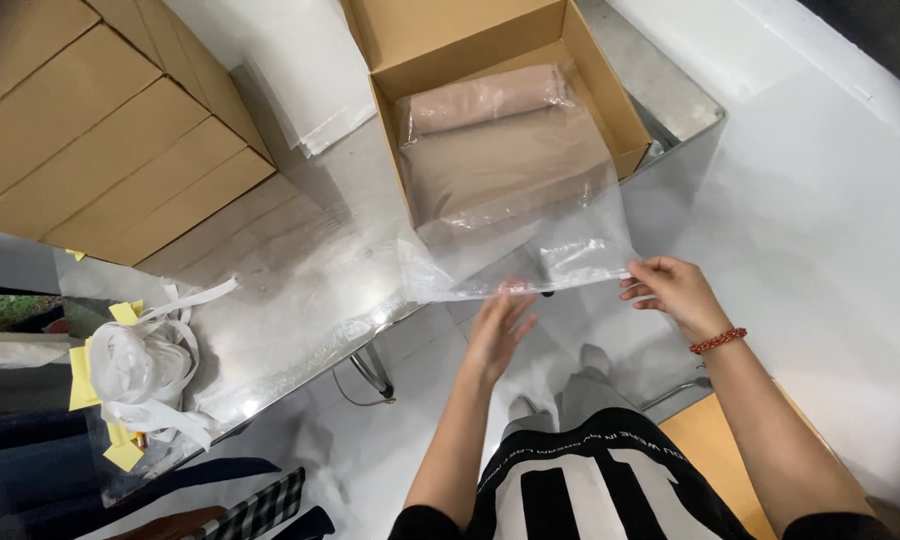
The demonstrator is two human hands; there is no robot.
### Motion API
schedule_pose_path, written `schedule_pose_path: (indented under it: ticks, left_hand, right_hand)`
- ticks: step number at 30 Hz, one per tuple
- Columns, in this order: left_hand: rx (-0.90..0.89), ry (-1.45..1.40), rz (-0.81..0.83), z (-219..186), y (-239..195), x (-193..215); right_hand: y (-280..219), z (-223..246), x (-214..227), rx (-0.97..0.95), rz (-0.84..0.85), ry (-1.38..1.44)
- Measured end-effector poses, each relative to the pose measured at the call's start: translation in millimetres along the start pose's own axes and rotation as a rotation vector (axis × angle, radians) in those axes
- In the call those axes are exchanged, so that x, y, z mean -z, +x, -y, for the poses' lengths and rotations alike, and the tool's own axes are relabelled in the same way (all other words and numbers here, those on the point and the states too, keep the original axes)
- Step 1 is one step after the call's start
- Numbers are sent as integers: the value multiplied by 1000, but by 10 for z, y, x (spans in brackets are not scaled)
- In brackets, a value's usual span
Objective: The person places a plastic-wrapped item into a cardboard box and closes it. They then tie a white ribbon around the box and attach a yellow sticky note. Later, they open another box, remove a wrapped garment, and hang it on a clothing rack.
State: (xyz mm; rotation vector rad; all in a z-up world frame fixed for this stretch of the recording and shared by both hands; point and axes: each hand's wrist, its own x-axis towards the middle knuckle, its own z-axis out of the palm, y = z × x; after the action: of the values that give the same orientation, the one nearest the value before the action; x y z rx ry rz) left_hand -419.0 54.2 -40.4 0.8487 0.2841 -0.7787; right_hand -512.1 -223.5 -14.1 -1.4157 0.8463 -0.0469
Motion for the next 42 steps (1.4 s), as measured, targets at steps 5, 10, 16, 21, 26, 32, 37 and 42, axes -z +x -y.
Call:
schedule_pose_path:
  ticks: [5, 10, 16, 21, 26, 32, 37, 42]
  left_hand:
    - [13, 312, 150, 650, 407, -650]
    - [-43, 595, 140, 1061, 779, -974]
    - [-142, 581, 172, 998, 695, -1006]
    - [-144, 403, 47, 876, 588, -953]
    - [-207, 405, -86, 415, 443, -396]
    - [-282, 353, -260, -366, -111, 54]
    - [-313, 341, -353, -786, -459, 281]
    - [-185, 531, -404, -934, -531, 175]
  right_hand:
    - [-26, -85, -71, 118, 5, -207]
    - [93, -231, 11, 128, -57, -317]
    - [-16, -268, -74, 222, -58, -106]
    - [-86, -92, -81, 212, -56, -1]
    - [80, 25, 196, 207, -75, 25]
    - [282, 262, 370, 120, -80, 56]
    - [340, 308, 445, 129, -39, 87]
    - [184, 587, 331, 213, -89, 50]
